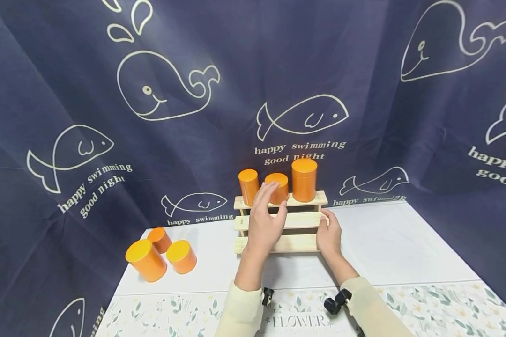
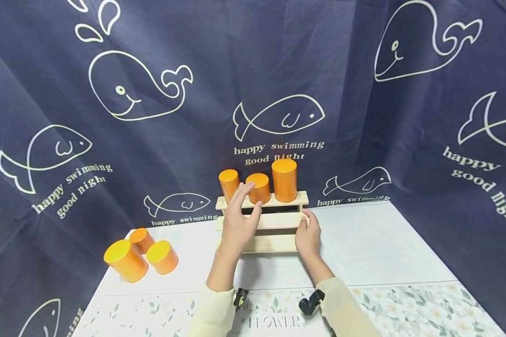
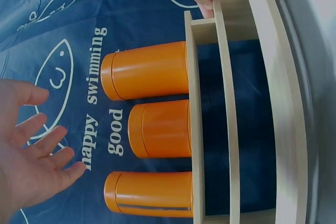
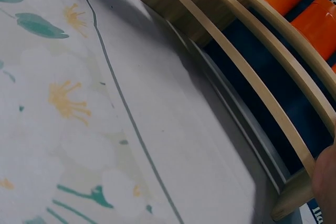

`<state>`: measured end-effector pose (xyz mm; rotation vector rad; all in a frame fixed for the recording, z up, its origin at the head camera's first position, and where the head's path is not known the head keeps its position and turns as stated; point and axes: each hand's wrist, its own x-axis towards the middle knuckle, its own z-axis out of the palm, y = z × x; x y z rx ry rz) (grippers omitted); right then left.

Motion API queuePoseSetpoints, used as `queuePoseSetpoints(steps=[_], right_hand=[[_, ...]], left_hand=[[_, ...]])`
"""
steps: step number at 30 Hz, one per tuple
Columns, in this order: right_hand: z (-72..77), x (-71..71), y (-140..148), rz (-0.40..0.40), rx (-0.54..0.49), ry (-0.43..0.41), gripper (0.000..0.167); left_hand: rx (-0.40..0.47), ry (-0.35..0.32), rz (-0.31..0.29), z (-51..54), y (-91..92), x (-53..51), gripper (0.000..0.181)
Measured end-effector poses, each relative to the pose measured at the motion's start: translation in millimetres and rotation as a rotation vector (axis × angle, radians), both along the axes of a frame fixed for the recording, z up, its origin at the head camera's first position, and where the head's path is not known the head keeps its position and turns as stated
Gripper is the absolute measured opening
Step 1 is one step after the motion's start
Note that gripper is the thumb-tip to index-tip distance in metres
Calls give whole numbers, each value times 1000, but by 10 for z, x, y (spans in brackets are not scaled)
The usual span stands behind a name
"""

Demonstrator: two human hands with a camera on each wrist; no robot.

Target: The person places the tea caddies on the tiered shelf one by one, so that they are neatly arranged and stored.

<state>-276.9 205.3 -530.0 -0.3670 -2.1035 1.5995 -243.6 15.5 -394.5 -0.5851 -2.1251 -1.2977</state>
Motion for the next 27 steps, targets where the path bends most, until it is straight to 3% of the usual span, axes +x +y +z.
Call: queuePoseSetpoints(steps=[7,14,27], right_hand=[[2,-4,-3,-12,3,14,39],[9,1,-12,-6,-2,7,39],[-4,3,0,5,-3,-7,40]], left_hand=[[3,8,14,-19,-52,27,47],[16,-26,39,-36,-134,66,49],[62,-21,74,42,-341,124,51]])
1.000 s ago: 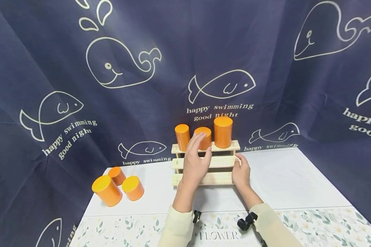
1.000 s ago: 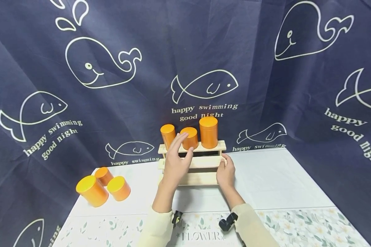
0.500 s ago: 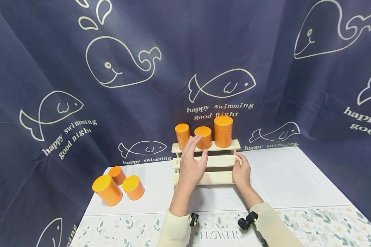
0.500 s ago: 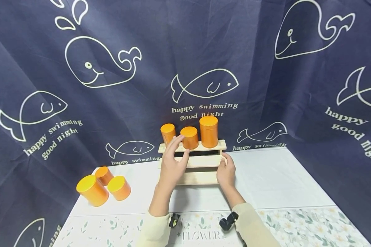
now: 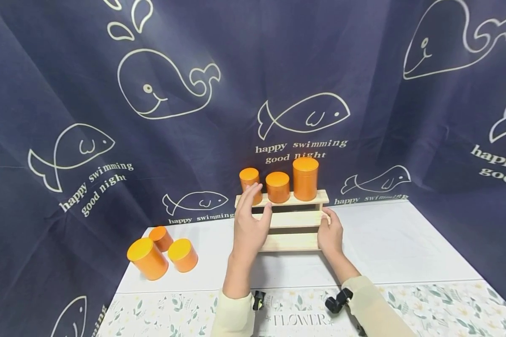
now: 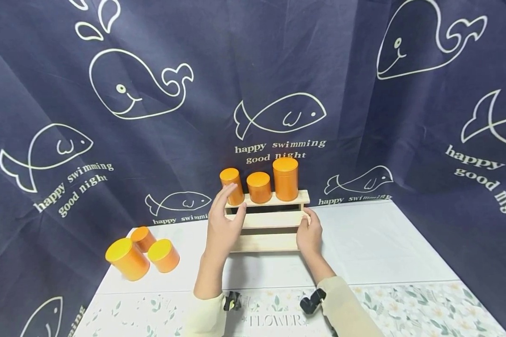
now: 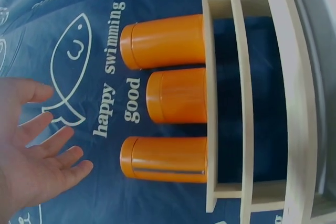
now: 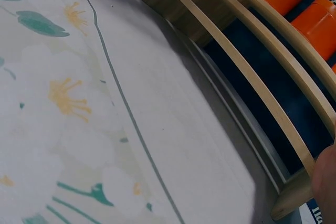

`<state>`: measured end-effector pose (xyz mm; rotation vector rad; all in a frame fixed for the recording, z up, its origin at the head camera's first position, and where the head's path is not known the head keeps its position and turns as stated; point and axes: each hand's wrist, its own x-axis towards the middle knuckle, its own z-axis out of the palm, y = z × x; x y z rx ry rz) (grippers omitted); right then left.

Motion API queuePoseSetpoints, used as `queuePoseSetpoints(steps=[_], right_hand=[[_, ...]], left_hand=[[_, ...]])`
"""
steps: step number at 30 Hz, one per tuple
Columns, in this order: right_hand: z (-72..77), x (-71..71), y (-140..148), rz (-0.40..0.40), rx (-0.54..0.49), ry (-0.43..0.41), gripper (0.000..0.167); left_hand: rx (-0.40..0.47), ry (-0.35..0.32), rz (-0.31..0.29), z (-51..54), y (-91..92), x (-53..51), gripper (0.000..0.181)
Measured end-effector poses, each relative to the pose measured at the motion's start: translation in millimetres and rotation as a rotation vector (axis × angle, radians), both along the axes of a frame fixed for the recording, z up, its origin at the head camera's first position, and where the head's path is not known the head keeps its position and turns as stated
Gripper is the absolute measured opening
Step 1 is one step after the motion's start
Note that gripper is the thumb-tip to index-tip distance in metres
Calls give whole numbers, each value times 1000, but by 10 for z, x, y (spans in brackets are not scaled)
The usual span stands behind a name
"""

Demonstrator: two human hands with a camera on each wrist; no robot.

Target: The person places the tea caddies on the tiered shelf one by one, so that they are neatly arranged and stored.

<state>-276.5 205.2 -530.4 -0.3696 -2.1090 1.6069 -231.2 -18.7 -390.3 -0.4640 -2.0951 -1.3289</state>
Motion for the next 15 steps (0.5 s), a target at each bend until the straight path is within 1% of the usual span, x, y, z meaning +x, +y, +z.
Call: queuePoseSetpoints(steps=[4,11,15], right_hand=[[-10,-3,0,0,2,-1,40],[-18,-13,13,0,8,4,40],[-24,-16,14,-1,14,3,40]], left_hand=[[10,-8,22,32,-90,17,51],[40,-40,62,139,-278,75,51],[56,-52,95,159,-379,99,50]])
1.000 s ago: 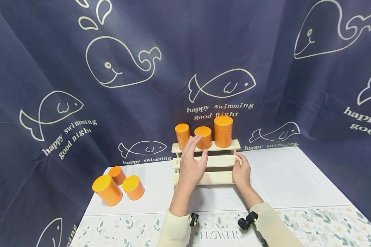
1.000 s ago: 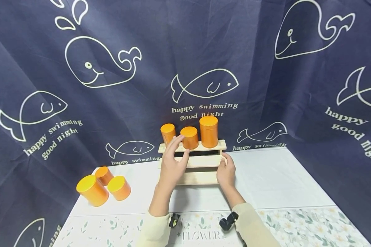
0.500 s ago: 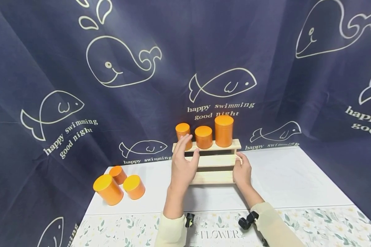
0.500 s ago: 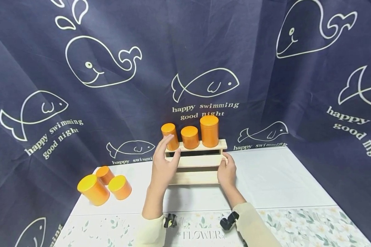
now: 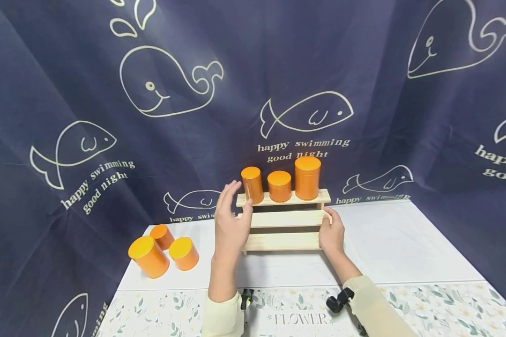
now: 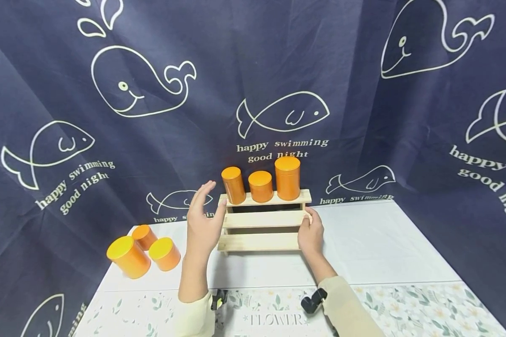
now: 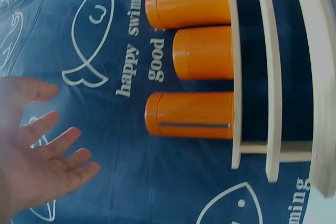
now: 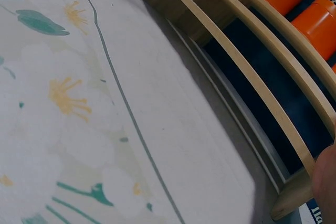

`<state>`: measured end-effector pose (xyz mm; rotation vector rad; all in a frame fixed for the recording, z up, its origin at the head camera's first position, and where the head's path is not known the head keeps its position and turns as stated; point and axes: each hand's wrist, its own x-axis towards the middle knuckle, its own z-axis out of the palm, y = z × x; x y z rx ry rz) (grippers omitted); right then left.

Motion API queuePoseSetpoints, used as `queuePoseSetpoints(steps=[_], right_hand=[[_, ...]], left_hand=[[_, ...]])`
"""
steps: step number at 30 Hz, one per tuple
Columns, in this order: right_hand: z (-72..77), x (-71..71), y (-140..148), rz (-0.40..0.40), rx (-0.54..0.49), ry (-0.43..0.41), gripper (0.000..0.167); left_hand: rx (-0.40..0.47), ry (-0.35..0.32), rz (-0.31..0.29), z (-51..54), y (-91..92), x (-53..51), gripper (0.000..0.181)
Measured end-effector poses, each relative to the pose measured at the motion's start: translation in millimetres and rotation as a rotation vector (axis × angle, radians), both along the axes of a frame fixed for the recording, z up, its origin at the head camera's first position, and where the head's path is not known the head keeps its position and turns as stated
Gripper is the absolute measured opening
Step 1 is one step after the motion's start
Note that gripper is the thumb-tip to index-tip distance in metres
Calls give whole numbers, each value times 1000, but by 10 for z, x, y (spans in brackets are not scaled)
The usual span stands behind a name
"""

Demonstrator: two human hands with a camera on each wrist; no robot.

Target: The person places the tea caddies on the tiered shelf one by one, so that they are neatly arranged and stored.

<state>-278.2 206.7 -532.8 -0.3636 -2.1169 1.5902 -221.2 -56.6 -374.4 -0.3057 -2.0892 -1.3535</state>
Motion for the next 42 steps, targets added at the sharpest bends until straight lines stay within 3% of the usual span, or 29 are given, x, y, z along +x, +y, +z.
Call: queuePoseSetpoints(steps=[14,26,35,42], right_hand=[[11,-4,4,8,-18,-26,40],[5,-3,-3,10,-24,-23,41],[-11,10,4,0,-13,-1,40],[-12,-5,8,-9,-14,7,39]], left_hand=[[-3,-11,94,70,-265,116,50],[19,-76,181,108,-513,194,50],[61,-28,238,70,-727,183,48],[104,-45,278,85,-818,197,46]])
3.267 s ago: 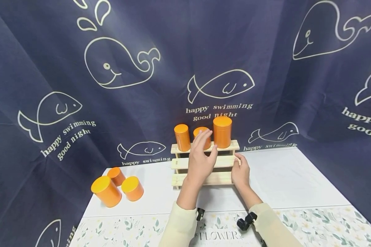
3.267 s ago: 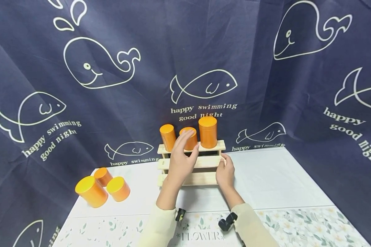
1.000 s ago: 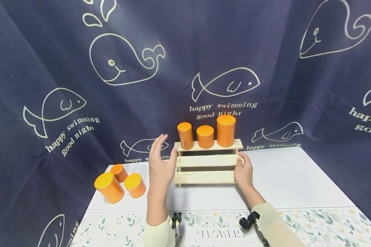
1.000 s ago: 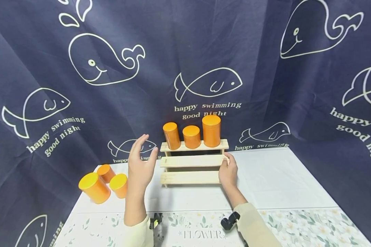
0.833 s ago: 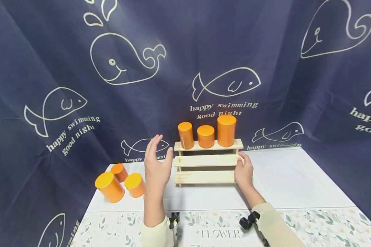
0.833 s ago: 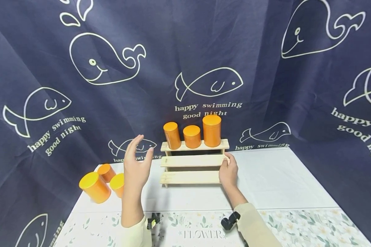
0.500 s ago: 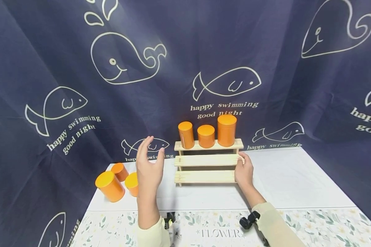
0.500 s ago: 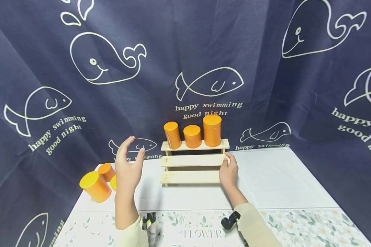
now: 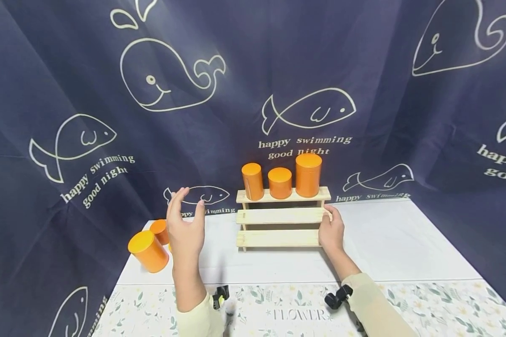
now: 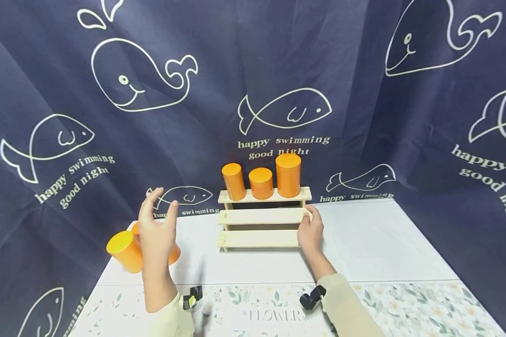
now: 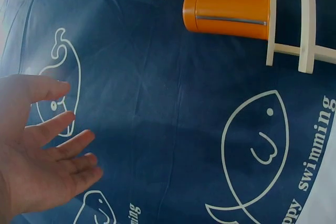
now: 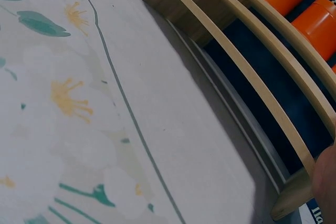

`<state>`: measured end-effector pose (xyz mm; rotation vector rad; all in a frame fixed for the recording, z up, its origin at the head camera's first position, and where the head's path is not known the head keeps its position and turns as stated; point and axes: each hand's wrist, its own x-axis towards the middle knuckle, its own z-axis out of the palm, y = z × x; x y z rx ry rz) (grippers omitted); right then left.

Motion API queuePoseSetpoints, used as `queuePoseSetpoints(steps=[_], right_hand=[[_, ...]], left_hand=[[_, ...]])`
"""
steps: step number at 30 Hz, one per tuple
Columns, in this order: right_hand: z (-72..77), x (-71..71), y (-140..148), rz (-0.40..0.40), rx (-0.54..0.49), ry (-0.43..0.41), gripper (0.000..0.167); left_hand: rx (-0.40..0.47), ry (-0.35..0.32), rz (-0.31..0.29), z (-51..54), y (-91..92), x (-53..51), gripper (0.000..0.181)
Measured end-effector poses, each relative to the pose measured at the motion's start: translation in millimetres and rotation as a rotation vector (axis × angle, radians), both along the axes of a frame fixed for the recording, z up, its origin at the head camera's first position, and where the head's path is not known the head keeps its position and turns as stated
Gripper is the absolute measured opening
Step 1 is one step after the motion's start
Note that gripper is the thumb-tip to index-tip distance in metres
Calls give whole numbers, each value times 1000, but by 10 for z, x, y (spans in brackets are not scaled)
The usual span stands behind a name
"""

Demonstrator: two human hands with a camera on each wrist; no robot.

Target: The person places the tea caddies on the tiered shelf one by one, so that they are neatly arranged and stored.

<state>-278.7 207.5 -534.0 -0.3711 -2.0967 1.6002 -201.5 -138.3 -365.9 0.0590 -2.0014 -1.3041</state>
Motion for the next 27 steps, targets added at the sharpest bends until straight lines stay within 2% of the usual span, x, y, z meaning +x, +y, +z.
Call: queuePoseSetpoints(steps=[8,15,20,27], right_hand=[[0,0,-10,6,-8,-10,40],[23,-10,14,14,-6,-8,40],[34,-15,7,1,6,-3,39],[28,17,-3,15,-1,-33,40]], left_hand=[[30,-49,55,-28,-124,12,46],[87,-31,91,-49,-297,7,44],[135,-109,146,-60,-450,50,47],[188,-154,220,-144,-670,84,45]])
